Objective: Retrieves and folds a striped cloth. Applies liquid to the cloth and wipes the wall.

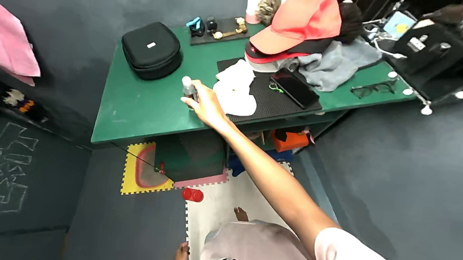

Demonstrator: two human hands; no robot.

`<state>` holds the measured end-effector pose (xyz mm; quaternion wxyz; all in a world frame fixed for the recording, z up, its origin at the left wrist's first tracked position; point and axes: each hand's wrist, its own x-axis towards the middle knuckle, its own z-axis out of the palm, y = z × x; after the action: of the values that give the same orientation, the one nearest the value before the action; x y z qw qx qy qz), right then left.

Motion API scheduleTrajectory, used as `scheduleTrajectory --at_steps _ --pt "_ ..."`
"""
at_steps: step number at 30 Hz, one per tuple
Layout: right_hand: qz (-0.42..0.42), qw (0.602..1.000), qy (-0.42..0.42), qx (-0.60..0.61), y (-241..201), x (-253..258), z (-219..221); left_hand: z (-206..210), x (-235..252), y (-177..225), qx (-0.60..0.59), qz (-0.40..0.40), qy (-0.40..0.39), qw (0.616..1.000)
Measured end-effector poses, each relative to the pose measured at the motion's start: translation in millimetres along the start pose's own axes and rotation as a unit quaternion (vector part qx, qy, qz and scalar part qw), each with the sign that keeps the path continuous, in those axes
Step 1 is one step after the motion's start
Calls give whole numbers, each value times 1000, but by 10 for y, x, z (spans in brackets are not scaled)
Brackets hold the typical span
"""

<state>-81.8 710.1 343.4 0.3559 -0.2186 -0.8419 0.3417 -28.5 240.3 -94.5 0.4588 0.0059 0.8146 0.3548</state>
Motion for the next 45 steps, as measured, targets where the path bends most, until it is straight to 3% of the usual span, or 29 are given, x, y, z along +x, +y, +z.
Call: scheduleTrajectory --at_steps 3,5,10,15,18,19,21,23,26,28,31,33,38,42,45 --pt "8 999 -35 -5 168 37 46 374 -150 -339 -20 -47 -3 999" --pt "-3 999 -45 -8 228 56 59 548 -301 -346 -34 -71 1 997" --pt "-5 998 -60 -4 346 73 87 782 -267 -456 -38 -61 6 997" --pt "-31 999 -21 -10 168 -291 -214 600 80 -109 20 -35 10 999" --pt "-96 991 96 -9 86 -940 -376 387 316 316 37 1 3 999" --pt "-122 984 128 0 225 -1182 -287 323 403 473 41 17 -1 999" --pt "-98 991 82 -25 631 -1730 8 208 608 794 59 61 -25 996" --pt "39 996 -74 -40 1077 -2129 364 144 877 1069 78 117 -53 989" --pt "310 929 -199 35 1905 -2396 1005 172 1505 1425 114 190 -73 972" --pt "424 879 -195 93 2511 -2453 1471 257 2023 1693 131 235 -66 961" --pt "511 826 -125 205 3286 -2457 2159 450 2789 1985 147 286 -48 946" --pt "542 799 -57 255 3802 -2413 2573 642 3312 2128 165 314 -28 935" --pt "557 783 92 262 5069 -2373 3353 1136 4382 2182 259 380 91 883" --pt "524 780 162 300 5402 -2308 3537 1331 4754 2113 242 443 139 852" --pt "473 805 171 315 5418 -2339 3603 1359 4874 2038 244 499 190 809"
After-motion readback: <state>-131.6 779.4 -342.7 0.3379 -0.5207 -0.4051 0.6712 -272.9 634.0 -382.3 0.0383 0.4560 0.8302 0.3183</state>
